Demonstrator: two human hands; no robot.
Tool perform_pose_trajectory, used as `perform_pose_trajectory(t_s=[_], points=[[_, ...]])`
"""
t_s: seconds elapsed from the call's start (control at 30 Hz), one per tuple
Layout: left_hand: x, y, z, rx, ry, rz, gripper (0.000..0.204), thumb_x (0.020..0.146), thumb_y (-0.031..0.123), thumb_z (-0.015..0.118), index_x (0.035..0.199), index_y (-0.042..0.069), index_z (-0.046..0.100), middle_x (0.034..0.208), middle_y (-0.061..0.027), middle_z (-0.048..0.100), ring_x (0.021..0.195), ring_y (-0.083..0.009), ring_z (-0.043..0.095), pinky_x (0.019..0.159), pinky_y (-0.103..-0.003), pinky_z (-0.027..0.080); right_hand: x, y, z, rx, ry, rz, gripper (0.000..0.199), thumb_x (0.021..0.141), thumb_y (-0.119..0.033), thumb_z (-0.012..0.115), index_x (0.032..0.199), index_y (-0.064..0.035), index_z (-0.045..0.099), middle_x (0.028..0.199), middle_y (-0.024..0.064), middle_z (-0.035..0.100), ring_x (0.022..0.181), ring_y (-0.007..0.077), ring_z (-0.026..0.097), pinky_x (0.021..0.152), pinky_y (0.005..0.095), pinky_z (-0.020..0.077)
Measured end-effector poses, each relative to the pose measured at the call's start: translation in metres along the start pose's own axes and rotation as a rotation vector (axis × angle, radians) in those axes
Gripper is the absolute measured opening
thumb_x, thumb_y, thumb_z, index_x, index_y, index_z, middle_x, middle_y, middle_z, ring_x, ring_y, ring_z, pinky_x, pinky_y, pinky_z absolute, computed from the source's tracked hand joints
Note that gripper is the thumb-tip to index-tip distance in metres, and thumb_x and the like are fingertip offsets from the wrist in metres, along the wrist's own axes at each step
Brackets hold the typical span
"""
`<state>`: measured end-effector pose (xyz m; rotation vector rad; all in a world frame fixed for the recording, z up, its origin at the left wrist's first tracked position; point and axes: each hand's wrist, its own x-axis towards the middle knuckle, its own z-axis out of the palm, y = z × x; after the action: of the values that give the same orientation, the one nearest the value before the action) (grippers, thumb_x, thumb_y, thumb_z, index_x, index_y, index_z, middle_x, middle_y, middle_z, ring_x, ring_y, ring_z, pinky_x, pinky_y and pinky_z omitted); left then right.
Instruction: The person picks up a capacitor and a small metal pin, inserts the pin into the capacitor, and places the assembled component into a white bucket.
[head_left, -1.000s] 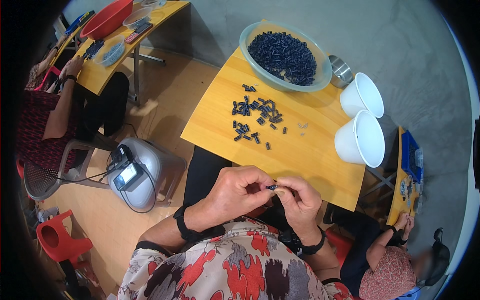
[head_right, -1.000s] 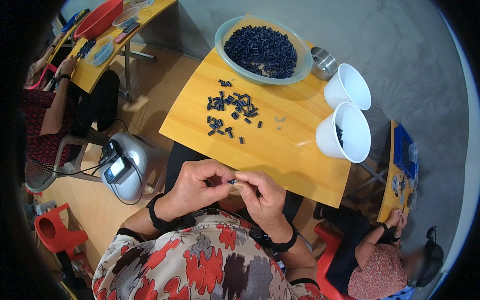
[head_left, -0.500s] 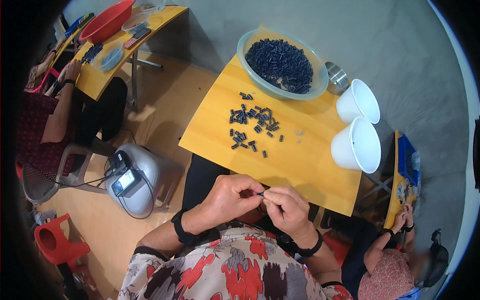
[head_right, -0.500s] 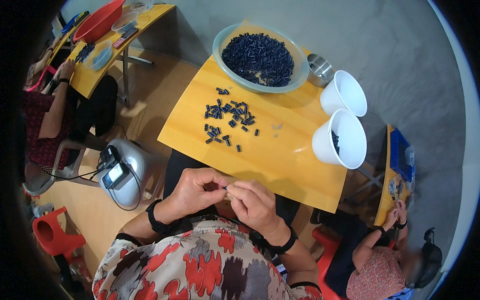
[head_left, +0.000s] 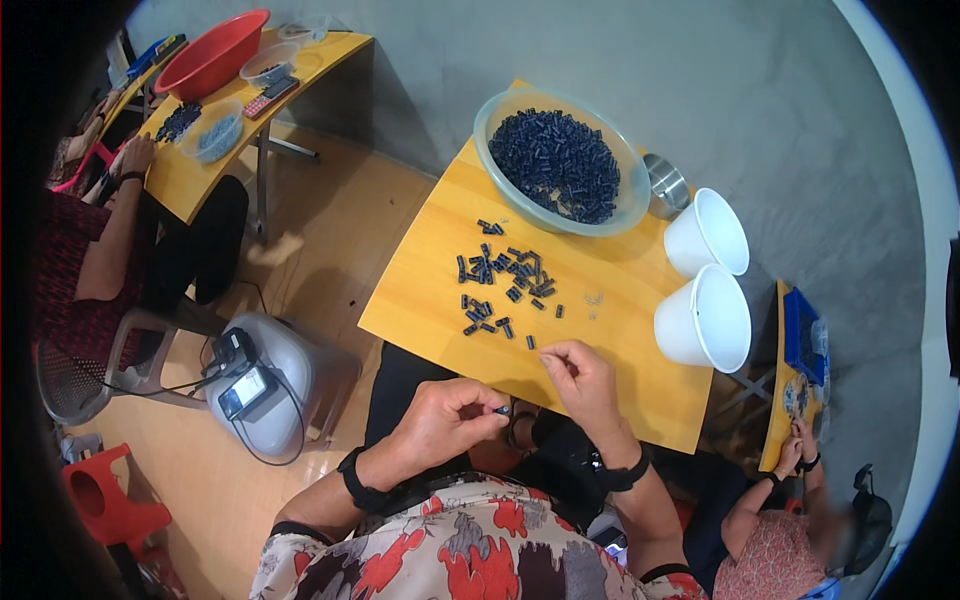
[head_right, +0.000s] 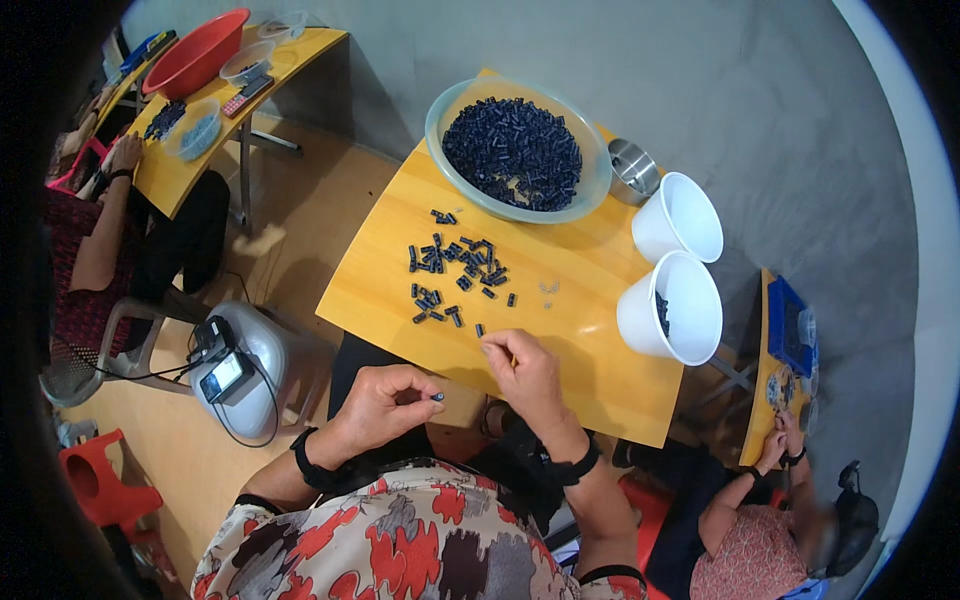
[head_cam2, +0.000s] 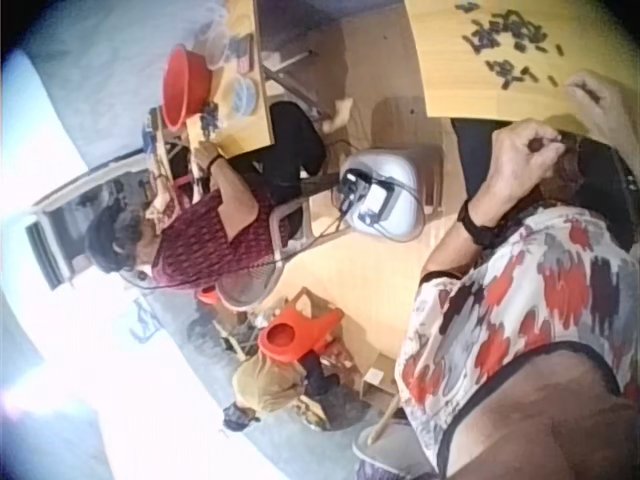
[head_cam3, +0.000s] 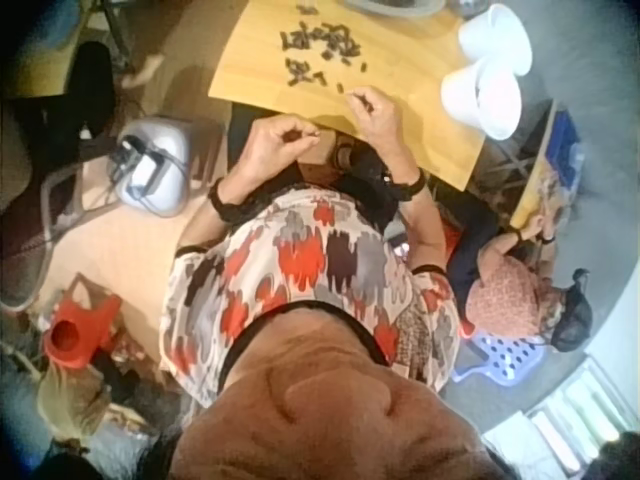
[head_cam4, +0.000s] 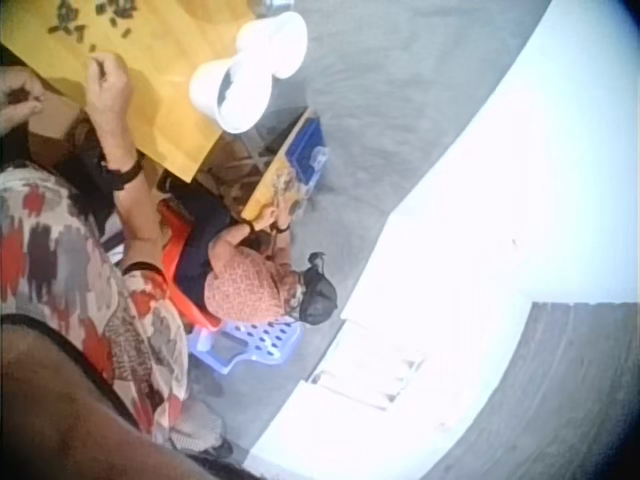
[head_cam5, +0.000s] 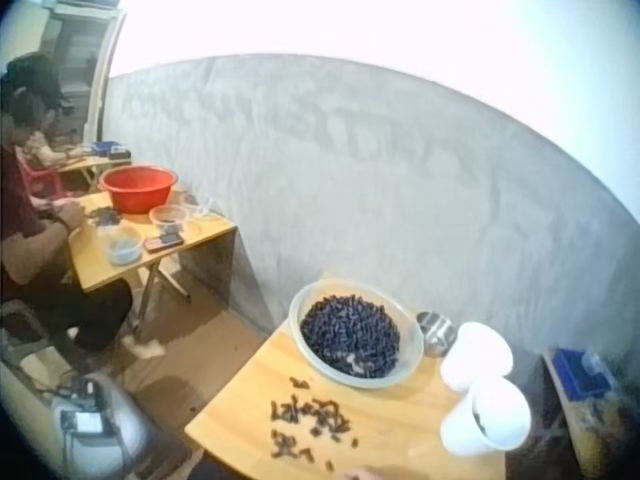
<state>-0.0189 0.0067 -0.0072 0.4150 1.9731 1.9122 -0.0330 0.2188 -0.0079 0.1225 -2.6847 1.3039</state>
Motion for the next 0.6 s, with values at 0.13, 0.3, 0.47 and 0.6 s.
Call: perform_pose_trajectory(t_s=[0.13,0.3,0.47,0.6], points=[[0.000,-0.004,-0.006,-0.028,0.013,-0.002,0.010,0.078,0.006,0.067,0.085,-0.002,0.063,0.071,-0.0039,0.064,0.064,-0.0059,0.059,0.058,-0.021,0.049,0.030,0.016,0.000,-0.169,0.009,-0.070,0.005,0.077,-0.006,0.064,0.082,-0.0037,0.063,0.074,0.0110,0.062,0.064,0.0257,0.061,0.058,0.0317,0.0474],[0.001,-0.014,-0.009,-0.013,0.048,-0.033,0.010,0.078,0.005,0.069,0.081,-0.002,0.063,0.072,-0.0004,0.061,0.066,-0.0035,0.057,0.059,-0.019,0.048,0.062,0.019,0.005,-0.308,0.056,-0.155,0.007,0.077,-0.008,0.064,0.084,-0.0060,0.063,0.076,0.0097,0.061,0.068,0.0278,0.060,0.060,0.0348,0.0477],[0.003,-0.020,-0.012,-0.015,0.050,-0.034,0.009,0.078,0.004,0.069,0.082,-0.002,0.063,0.072,-0.0002,0.061,0.067,-0.0037,0.057,0.059,-0.019,0.048,0.082,0.020,0.012,-0.396,0.051,-0.152,0.012,0.079,-0.008,0.061,0.091,-0.0083,0.064,0.087,0.0090,0.059,0.079,0.0277,0.059,0.066,0.0369,0.0476],[0.005,-0.022,-0.012,-0.041,0.051,-0.023,0.008,0.079,0.002,0.068,0.083,-0.002,0.063,0.073,-0.0002,0.061,0.067,-0.0039,0.057,0.059,-0.019,0.048,0.088,0.029,0.016,-0.424,-0.006,-0.196,0.016,0.080,-0.007,0.058,0.094,-0.0085,0.064,0.092,0.0090,0.058,0.087,0.0284,0.057,0.069,0.0370,0.0472]])
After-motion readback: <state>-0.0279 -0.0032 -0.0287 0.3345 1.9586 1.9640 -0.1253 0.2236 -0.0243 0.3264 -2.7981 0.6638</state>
